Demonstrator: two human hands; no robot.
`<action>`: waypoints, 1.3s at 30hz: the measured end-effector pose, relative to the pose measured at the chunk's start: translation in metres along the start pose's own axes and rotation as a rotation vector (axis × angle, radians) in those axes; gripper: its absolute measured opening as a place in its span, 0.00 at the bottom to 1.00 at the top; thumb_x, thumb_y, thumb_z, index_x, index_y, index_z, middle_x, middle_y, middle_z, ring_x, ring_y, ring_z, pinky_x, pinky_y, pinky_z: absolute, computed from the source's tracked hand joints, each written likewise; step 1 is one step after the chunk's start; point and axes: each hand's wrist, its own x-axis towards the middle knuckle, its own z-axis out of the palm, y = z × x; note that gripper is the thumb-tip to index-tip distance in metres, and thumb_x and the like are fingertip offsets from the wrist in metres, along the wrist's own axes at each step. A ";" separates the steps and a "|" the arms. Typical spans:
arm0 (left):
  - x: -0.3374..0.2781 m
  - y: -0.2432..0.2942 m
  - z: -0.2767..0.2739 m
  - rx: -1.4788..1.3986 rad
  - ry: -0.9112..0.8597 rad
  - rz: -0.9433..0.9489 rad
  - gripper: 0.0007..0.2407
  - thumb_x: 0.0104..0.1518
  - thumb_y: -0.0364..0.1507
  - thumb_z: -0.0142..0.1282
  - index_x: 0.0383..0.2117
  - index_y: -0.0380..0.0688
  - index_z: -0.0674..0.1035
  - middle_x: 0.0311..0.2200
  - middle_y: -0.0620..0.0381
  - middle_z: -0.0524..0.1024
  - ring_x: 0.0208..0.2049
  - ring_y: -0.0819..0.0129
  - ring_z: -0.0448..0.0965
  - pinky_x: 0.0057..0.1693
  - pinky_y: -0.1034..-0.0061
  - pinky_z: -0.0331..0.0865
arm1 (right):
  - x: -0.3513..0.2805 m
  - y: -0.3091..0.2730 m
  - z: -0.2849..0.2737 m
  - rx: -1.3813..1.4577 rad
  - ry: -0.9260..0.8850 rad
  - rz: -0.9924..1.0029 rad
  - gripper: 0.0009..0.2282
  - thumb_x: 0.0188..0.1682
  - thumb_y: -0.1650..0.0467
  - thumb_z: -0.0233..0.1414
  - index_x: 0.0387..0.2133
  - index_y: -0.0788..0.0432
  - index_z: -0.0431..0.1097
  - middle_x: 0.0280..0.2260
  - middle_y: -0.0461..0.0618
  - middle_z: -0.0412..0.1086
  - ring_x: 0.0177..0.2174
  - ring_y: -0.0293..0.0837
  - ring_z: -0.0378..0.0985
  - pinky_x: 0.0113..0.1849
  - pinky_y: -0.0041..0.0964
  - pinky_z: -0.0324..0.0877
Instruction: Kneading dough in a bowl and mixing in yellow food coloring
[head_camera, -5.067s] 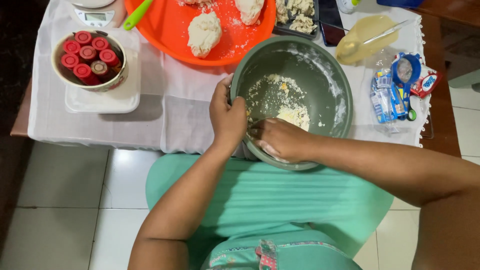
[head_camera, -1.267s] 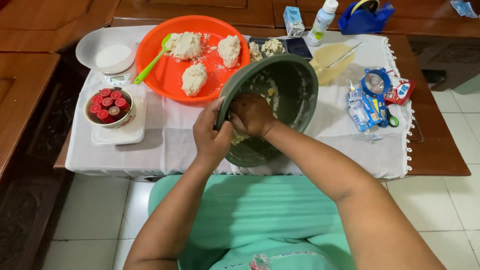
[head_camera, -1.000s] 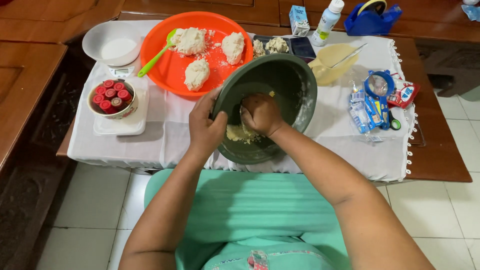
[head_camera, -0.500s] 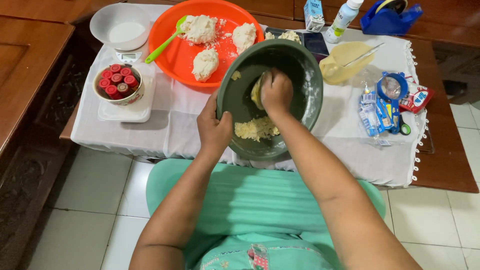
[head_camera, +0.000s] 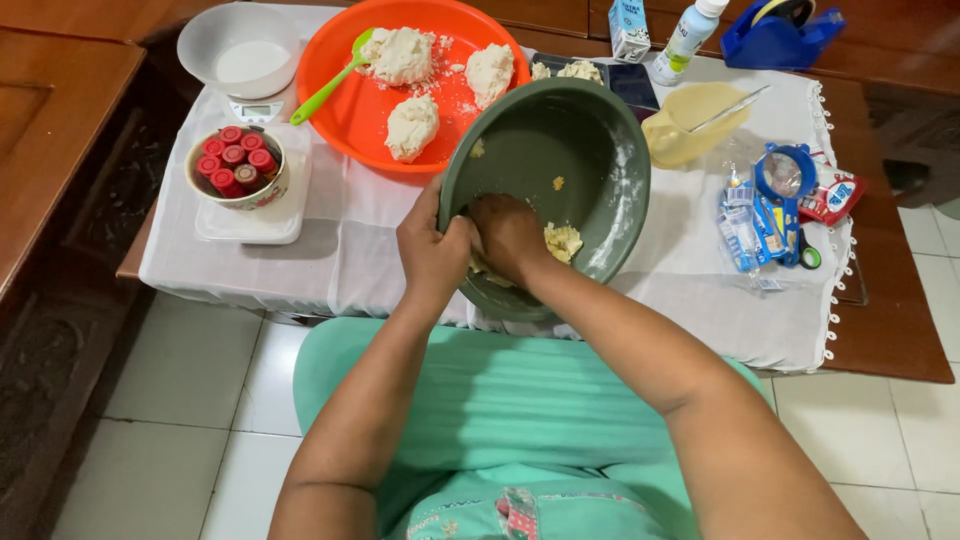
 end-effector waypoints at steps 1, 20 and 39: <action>0.003 0.006 -0.001 -0.004 0.002 -0.006 0.26 0.45 0.15 0.48 0.53 0.50 0.80 0.37 0.56 0.84 0.40 0.66 0.84 0.49 0.66 0.78 | 0.003 -0.003 -0.016 -0.002 -0.007 0.000 0.14 0.54 0.61 0.48 0.24 0.54 0.74 0.21 0.52 0.71 0.27 0.57 0.79 0.29 0.47 0.73; 0.010 0.008 0.000 -0.005 -0.053 -0.003 0.23 0.48 0.15 0.51 0.51 0.51 0.81 0.37 0.51 0.84 0.40 0.64 0.84 0.47 0.68 0.78 | 0.041 -0.022 -0.093 0.140 -0.480 0.214 0.21 0.47 0.72 0.50 0.50 0.80 0.70 0.54 0.83 0.64 0.58 0.80 0.57 0.61 0.72 0.44; 0.032 -0.036 -0.018 -0.060 -0.264 0.027 0.31 0.50 0.11 0.51 0.66 0.39 0.67 0.41 0.45 0.71 0.41 0.58 0.74 0.47 0.69 0.72 | -0.042 0.052 -0.034 0.236 -0.415 0.047 0.21 0.43 0.65 0.59 0.50 0.56 0.67 0.45 0.56 0.73 0.46 0.59 0.78 0.49 0.54 0.74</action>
